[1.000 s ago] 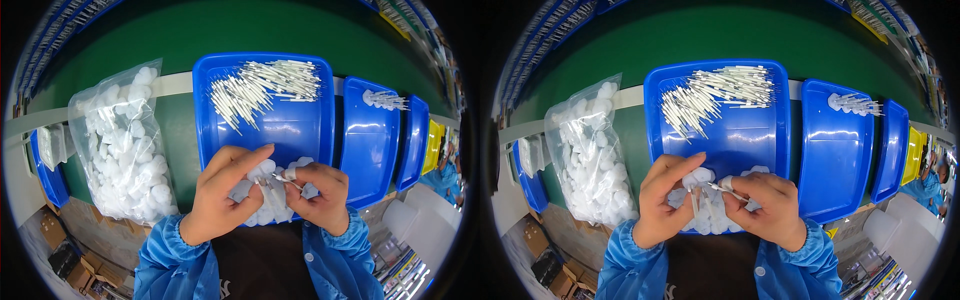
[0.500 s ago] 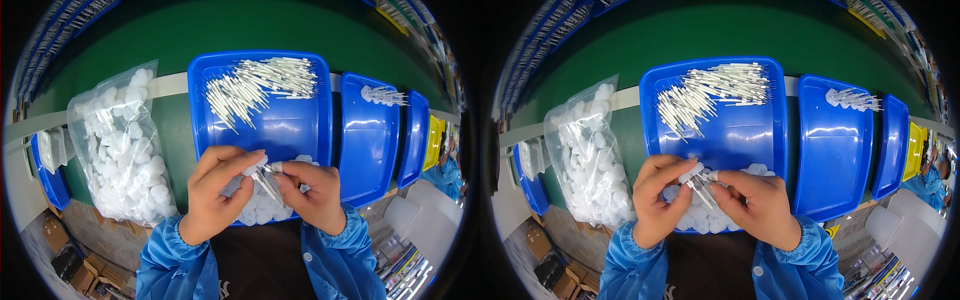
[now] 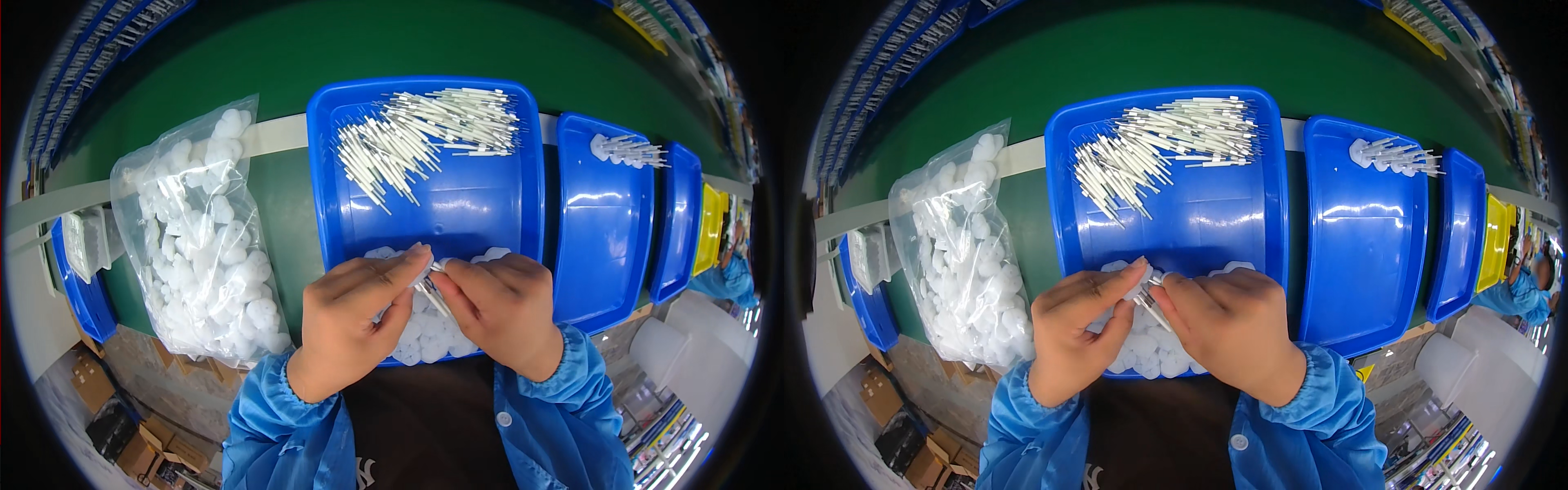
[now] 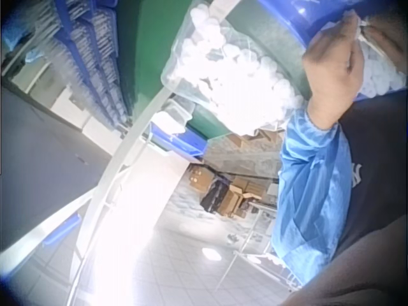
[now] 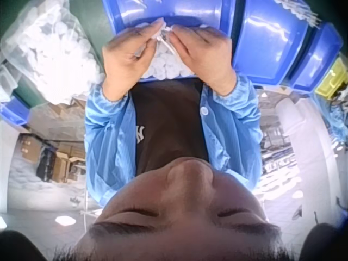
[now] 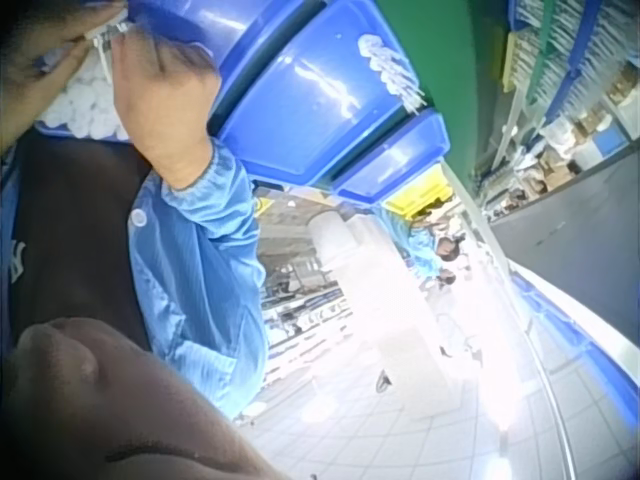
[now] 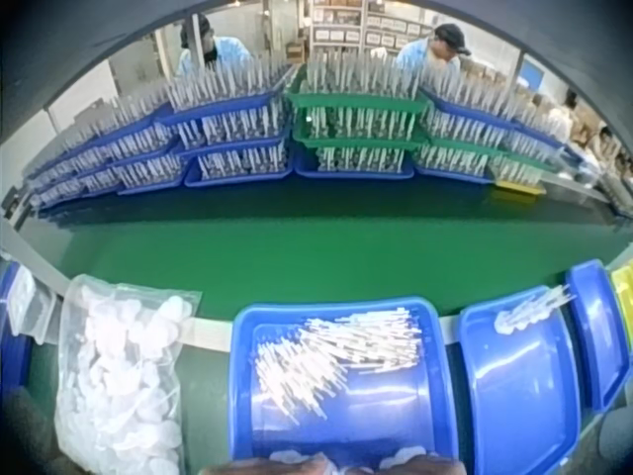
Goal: The person inserts white plastic sticks into white cotton bobbins one by one. They pick up a bobbin and a stick, insert the stick into the bobbin, and place the finished swab into a blue tray. The process is repeated continuously throughout the clip.
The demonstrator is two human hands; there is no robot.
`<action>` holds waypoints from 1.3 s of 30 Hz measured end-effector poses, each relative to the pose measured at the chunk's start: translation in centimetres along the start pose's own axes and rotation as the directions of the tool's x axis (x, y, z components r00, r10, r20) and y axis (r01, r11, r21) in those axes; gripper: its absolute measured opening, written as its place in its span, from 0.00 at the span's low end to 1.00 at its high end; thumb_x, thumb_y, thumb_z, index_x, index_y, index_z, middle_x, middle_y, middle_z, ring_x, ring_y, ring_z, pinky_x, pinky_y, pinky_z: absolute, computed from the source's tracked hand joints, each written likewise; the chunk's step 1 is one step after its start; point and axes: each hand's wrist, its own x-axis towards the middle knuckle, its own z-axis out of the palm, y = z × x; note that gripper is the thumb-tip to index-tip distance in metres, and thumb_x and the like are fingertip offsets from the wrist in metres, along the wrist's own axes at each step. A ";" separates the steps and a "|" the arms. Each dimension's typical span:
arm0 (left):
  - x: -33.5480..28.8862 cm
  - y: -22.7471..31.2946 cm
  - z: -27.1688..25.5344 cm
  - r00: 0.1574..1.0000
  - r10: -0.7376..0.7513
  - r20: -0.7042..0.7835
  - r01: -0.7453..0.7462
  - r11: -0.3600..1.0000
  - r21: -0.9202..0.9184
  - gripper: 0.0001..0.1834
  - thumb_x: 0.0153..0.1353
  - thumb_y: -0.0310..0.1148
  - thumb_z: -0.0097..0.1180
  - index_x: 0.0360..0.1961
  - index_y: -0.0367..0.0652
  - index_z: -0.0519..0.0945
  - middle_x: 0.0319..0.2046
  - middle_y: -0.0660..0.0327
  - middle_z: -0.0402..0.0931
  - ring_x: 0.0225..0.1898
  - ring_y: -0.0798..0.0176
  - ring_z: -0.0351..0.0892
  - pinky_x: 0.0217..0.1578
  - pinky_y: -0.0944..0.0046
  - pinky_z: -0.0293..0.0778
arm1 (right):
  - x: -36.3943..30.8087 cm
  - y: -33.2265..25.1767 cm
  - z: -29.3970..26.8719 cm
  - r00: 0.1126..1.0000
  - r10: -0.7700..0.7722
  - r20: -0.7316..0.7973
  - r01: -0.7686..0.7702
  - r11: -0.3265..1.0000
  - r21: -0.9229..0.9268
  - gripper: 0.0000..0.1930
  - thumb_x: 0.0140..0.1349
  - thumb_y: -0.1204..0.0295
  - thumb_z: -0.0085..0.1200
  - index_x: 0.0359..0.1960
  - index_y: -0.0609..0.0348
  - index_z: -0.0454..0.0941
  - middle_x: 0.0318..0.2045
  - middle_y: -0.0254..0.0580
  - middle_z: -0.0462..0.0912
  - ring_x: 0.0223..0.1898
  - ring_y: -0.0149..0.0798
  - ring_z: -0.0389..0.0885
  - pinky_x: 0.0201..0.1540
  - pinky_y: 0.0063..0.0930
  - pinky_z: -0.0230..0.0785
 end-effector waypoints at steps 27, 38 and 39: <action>0.1 1.0 0.4 0.998 -0.061 -0.016 0.055 0.962 -0.267 0.29 0.54 0.22 0.80 0.60 0.42 0.88 0.51 0.55 0.86 0.51 0.53 0.87 0.48 0.58 0.84 | -1.2 1.4 -1.4 0.959 0.265 0.095 -0.269 0.762 0.589 0.16 0.60 0.75 0.77 0.49 0.60 0.88 0.34 0.38 0.92 0.36 0.34 0.90 0.41 0.30 0.79; 0.1 1.3 0.5 0.993 0.111 0.033 -0.103 0.976 -0.194 0.34 0.50 0.14 0.74 0.63 0.36 0.86 0.57 0.51 0.83 0.55 0.49 0.86 0.56 0.56 0.82 | -1.2 0.8 -1.6 0.866 0.371 0.334 -0.471 0.384 0.794 0.11 0.69 0.81 0.68 0.51 0.64 0.83 0.36 0.39 0.91 0.39 0.25 0.89 0.42 0.21 0.80; 0.2 1.4 0.4 0.990 0.137 0.037 -0.130 0.978 -0.162 0.35 0.50 0.14 0.74 0.63 0.36 0.86 0.58 0.51 0.83 0.55 0.49 0.85 0.56 0.56 0.81 | -1.2 1.2 -1.5 0.876 0.346 0.335 -0.459 0.389 0.799 0.11 0.70 0.82 0.68 0.51 0.64 0.82 0.37 0.39 0.90 0.40 0.25 0.89 0.43 0.21 0.80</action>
